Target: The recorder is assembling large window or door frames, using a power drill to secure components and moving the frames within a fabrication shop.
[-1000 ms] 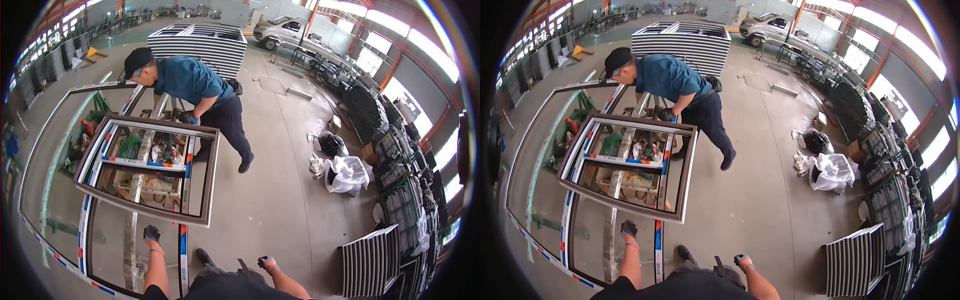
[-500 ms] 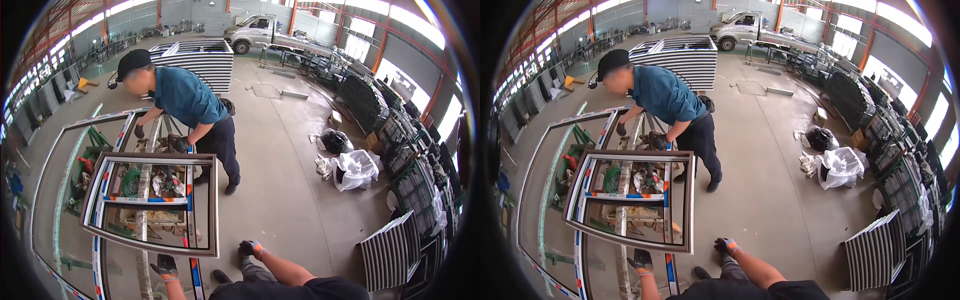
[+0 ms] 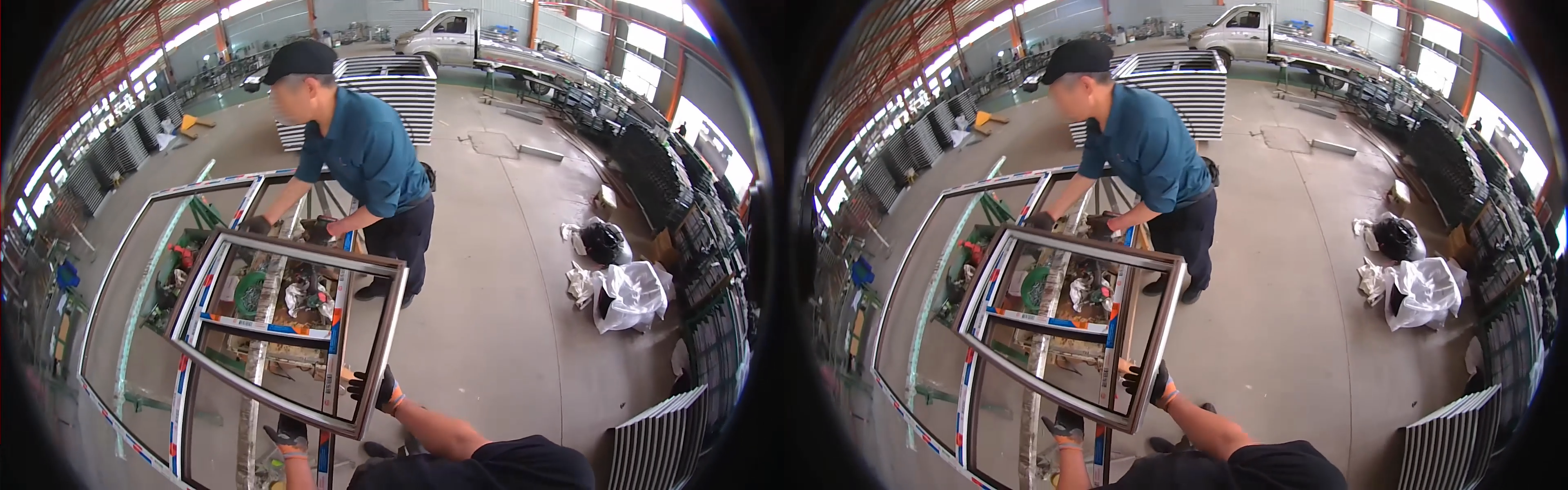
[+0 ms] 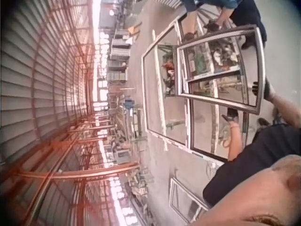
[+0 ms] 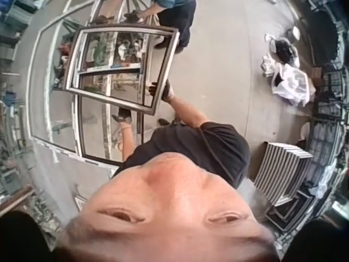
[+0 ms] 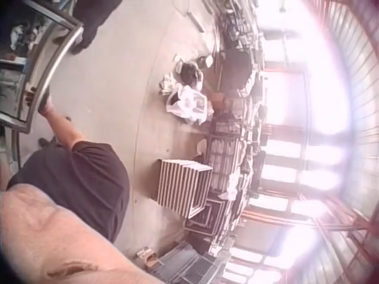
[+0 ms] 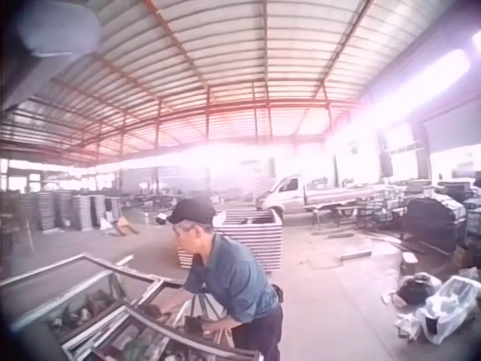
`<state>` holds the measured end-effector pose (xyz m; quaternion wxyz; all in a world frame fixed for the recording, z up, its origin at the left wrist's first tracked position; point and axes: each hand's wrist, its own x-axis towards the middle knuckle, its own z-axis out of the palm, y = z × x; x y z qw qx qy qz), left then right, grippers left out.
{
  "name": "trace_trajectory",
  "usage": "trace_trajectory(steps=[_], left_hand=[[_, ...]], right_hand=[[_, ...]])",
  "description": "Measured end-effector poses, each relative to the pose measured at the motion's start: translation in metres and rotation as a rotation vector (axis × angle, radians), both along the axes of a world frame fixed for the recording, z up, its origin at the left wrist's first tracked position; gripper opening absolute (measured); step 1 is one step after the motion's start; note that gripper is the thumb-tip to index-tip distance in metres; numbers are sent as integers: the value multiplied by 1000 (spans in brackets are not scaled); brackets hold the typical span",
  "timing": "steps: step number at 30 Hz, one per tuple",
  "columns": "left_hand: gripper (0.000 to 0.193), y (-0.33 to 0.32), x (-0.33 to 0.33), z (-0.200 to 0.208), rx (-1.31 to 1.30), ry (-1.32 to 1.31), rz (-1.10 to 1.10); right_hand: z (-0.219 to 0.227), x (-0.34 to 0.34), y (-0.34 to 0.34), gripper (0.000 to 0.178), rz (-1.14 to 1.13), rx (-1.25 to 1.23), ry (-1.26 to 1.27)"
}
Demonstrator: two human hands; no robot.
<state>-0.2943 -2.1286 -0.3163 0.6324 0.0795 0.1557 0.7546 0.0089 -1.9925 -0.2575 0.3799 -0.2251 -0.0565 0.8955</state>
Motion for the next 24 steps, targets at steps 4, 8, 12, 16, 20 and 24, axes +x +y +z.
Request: trace_trajectory(steps=[4,8,12,16,20,24], left_hand=[[102,12,7,20,-1,29,-48],[100,29,12,11,-180,-138,-49],[98,35,25,44,-64,-357,-99],[94,48,36,77,47,-194,-220],[86,73,54,58,16,-405,-269],[76,103,91,74,100,-248,-239]], right_hand=[[-3,6,-14,41,-166,-48,24],[22,27,-36,26,-217,2,91],[70,24,-50,30,-243,42,65],[105,30,-62,32,-241,185,162],[140,27,-68,35,-252,368,104],[204,7,-75,38,-285,576,-93]])
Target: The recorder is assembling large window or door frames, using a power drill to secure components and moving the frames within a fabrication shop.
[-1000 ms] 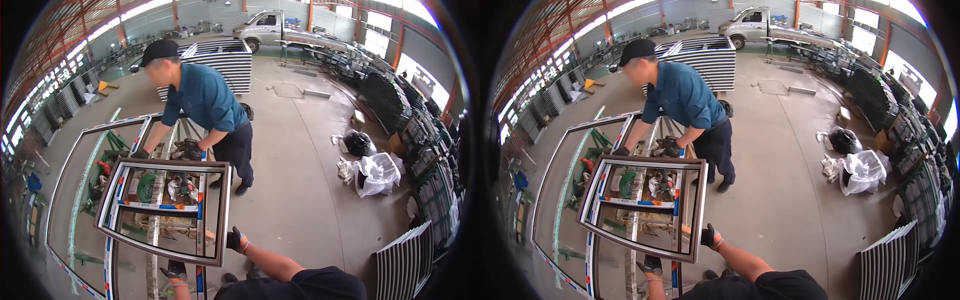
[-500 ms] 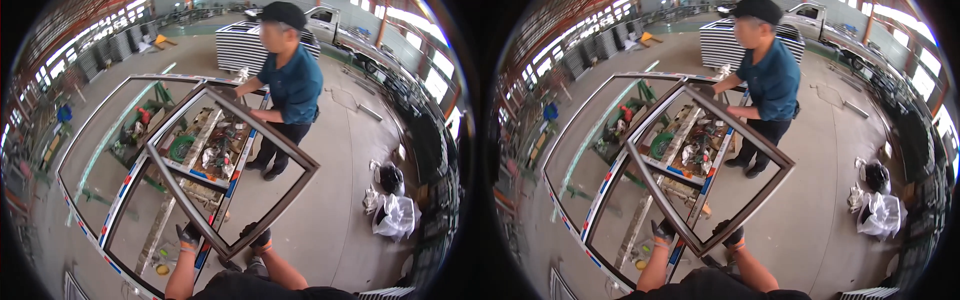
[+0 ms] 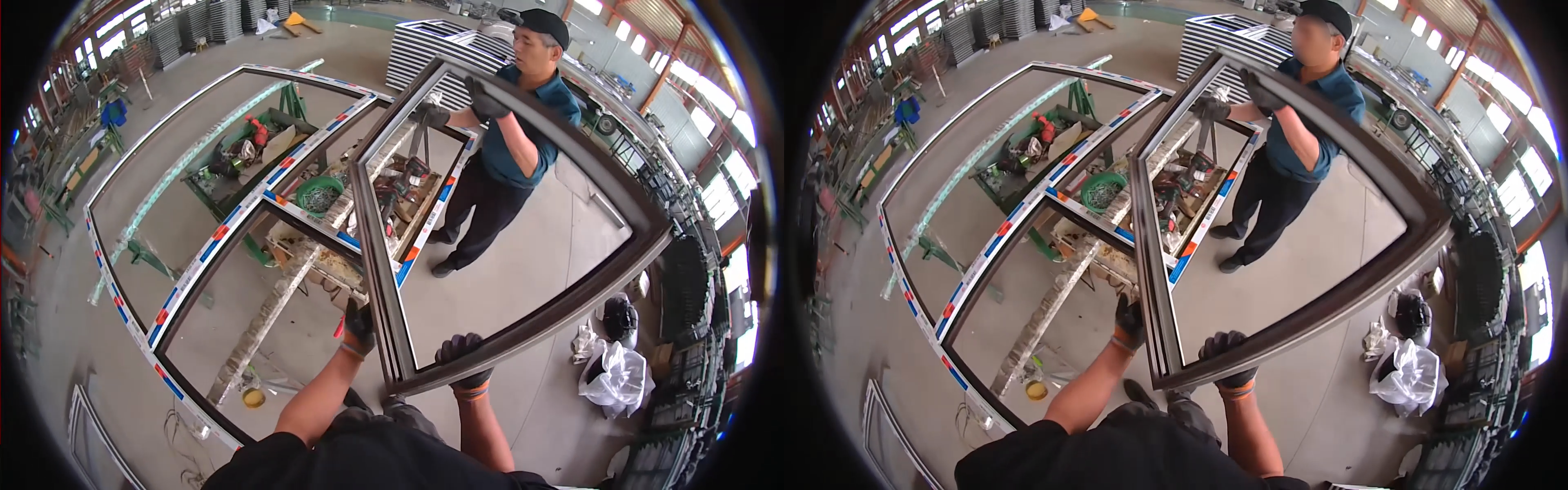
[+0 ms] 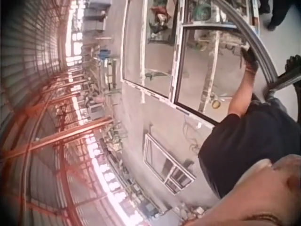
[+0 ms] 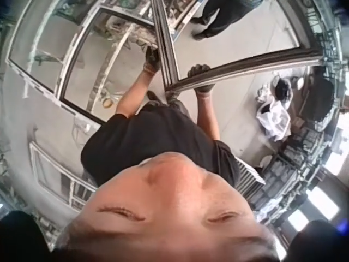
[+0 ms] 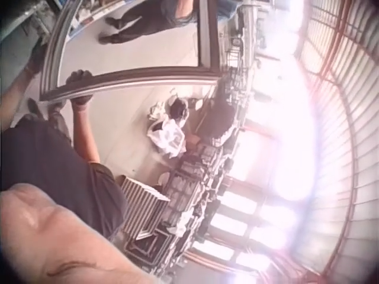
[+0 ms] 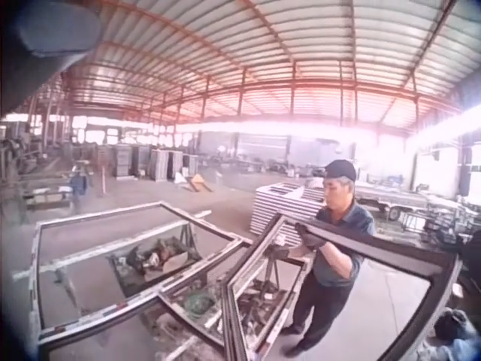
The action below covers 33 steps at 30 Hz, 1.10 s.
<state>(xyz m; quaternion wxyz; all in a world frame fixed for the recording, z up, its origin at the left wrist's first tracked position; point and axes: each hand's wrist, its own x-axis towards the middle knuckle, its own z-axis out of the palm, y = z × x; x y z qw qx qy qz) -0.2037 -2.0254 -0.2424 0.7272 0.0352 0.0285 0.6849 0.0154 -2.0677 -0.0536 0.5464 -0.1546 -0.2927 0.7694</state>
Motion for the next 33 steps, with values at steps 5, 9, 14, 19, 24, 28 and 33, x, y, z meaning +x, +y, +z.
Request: trace_trajectory(steps=[5,9,14,19,24,28,33], left_hand=[[69,43,36,6,33,-97,-74],[63,18,29,-38,-277,530,-59],[35,-95,-27,-11,-376,563,72],[32,-188,-65,-31,-626,791,431],[29,-219,-90,-46,-872,847,600],[31,-216,-89,-51,-881,891,700],[27,-177,-56,-62,-1000,794,775]], right_hand=[[42,-26,12,28,-144,222,-458],[102,-80,29,35,-438,998,-1062],[123,-139,55,27,-467,961,-1055],[128,-200,84,46,-138,751,-960],[63,-240,146,36,-111,1012,-1429],[8,-263,179,46,1,972,-1684],[-45,-281,218,59,218,970,-1716]])
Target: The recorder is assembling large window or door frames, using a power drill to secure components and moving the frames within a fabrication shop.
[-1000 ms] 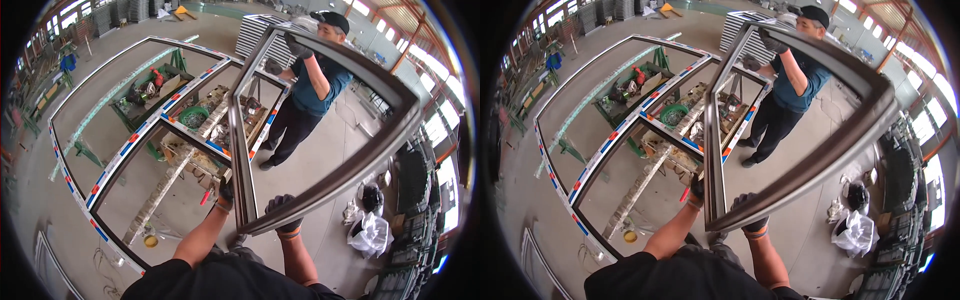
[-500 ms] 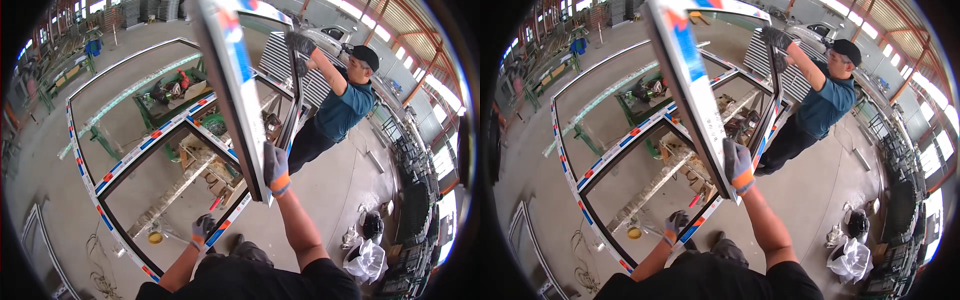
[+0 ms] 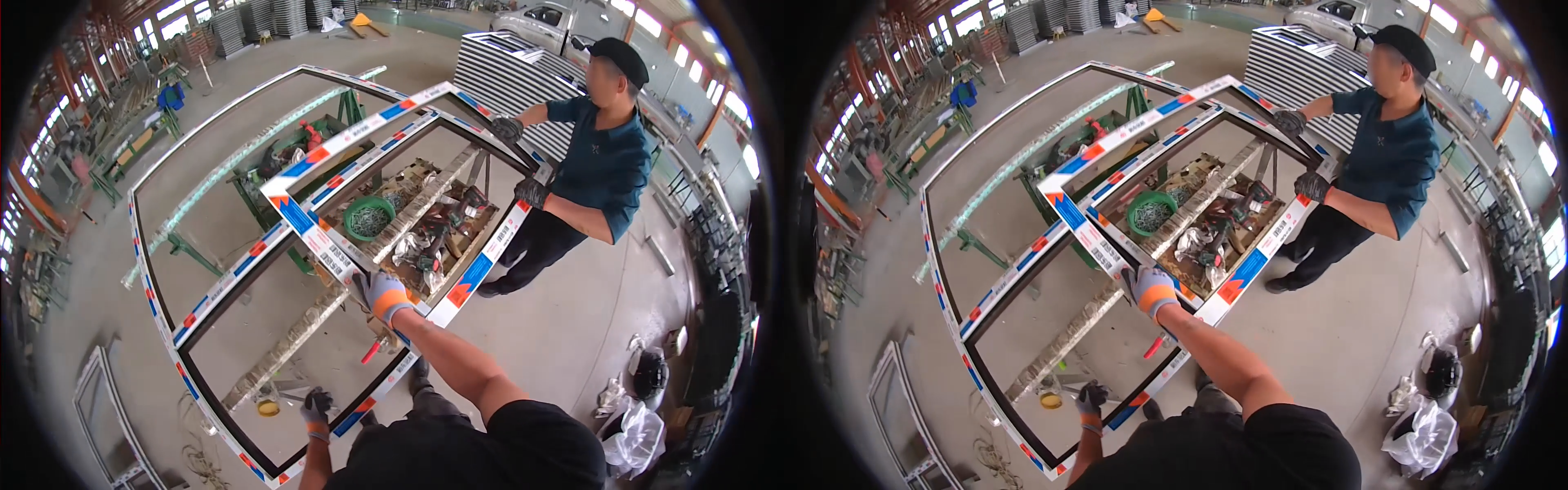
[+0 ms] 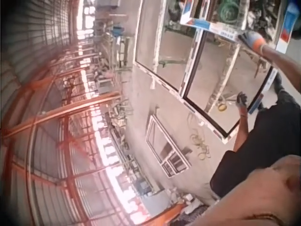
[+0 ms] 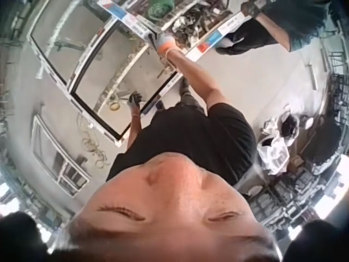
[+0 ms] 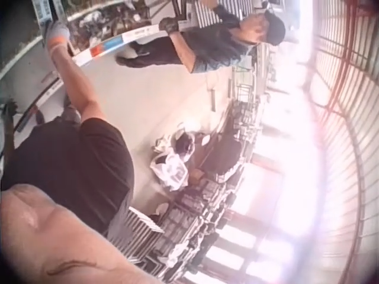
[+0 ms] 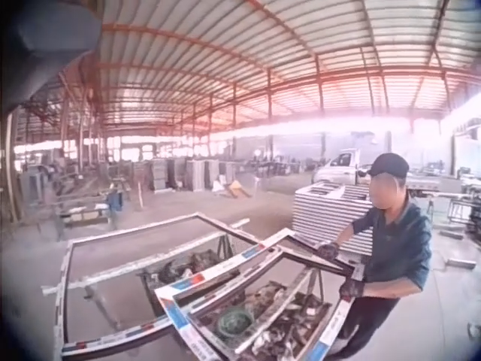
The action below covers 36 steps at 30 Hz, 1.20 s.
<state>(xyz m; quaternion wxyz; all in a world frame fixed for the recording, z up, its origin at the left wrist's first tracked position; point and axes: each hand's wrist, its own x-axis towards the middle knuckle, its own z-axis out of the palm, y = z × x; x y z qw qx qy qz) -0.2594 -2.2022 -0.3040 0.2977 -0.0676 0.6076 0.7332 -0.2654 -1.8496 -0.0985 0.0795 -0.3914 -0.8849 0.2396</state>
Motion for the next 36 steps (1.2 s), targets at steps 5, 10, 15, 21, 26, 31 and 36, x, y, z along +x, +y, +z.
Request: trace_trajectory(steps=[5,10,15,21,26,31,36], left_hand=[[24,55,50,-5,61,-150,146],[25,64,72,-5,-102,131,199],[27,71,60,9,-207,-39,319],[25,73,69,-1,-229,47,230],[24,95,47,11,-345,-19,194],[26,101,24,10,-272,14,109],[27,94,0,-7,-236,-2,86]], right_hand=[[-20,1,42,57,76,-90,9],[-19,5,82,52,103,-141,-15],[-19,-2,111,47,141,-194,-126],[-38,-8,130,51,92,-234,-140],[-51,-10,140,54,122,-175,-173],[-48,-13,146,56,75,-172,-200],[-53,-11,150,58,76,-163,-186]])
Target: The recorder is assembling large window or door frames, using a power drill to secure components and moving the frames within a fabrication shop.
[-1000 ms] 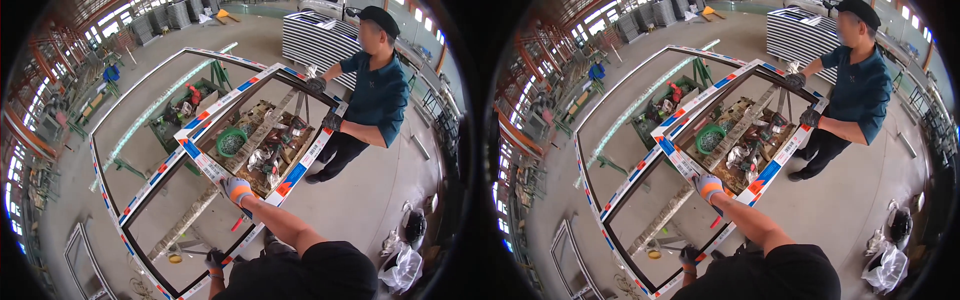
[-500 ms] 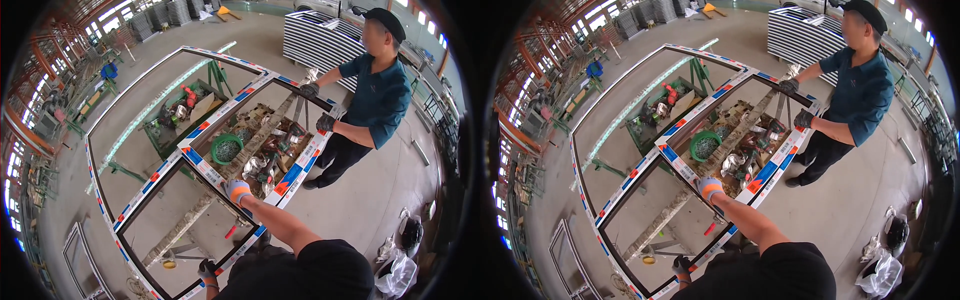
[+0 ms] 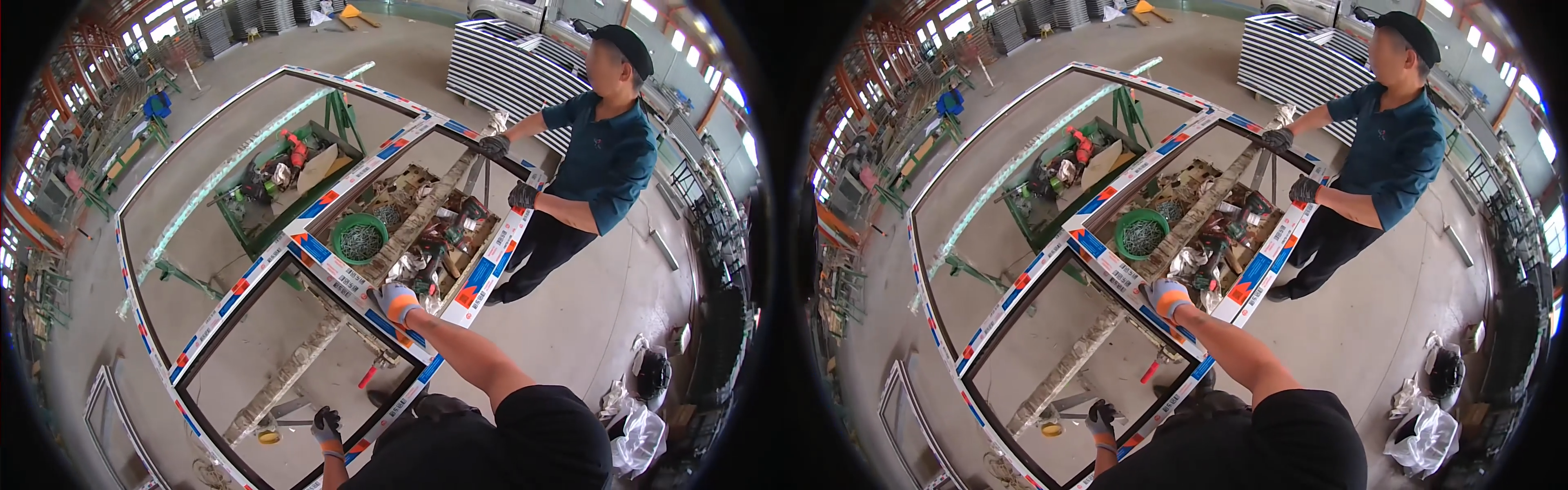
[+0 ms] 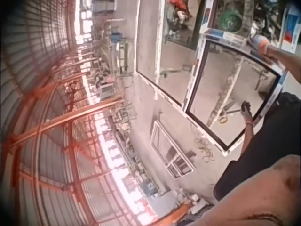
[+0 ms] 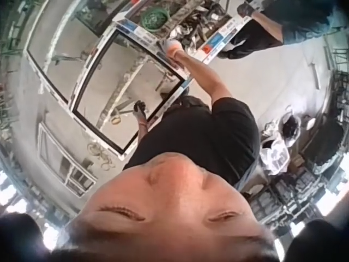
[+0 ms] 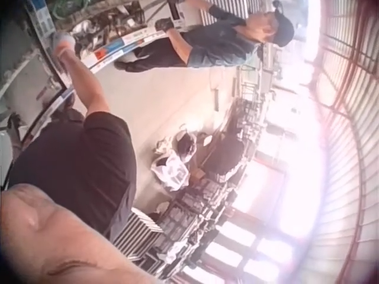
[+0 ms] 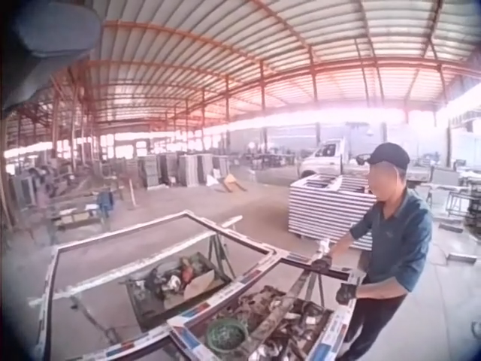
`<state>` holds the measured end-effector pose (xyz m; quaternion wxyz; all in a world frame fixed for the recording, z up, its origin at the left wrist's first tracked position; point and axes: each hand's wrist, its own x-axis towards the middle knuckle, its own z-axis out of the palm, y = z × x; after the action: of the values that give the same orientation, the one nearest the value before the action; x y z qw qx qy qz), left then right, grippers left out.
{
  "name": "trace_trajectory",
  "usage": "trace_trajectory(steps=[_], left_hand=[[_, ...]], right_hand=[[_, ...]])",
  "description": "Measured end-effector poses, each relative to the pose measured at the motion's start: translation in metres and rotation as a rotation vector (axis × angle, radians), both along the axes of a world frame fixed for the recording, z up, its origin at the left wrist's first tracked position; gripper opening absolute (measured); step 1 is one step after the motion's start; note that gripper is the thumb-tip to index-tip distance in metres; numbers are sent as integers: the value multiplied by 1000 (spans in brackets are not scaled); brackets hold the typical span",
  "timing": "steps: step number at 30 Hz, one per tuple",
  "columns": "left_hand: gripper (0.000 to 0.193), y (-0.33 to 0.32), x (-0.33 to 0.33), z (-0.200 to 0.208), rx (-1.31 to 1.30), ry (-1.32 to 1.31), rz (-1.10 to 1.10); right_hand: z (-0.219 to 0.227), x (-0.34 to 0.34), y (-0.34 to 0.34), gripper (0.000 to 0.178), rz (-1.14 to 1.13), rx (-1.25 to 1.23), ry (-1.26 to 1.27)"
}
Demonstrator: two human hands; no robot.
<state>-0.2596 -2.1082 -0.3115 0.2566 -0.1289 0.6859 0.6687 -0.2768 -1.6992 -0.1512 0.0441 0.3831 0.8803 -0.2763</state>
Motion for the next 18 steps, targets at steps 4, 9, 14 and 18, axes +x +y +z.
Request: trace_trajectory(steps=[4,9,14,18], left_hand=[[25,4,-13,4,76,-19,2],[27,32,-21,22,75,47,-27],[25,109,-33,54,46,183,-145],[25,205,-44,77,-83,412,-346]], right_hand=[[-23,5,9,57,-14,12,-9],[-41,14,6,52,-24,18,31],[-64,22,12,49,43,-115,-43],[-86,22,20,45,32,-152,60]])
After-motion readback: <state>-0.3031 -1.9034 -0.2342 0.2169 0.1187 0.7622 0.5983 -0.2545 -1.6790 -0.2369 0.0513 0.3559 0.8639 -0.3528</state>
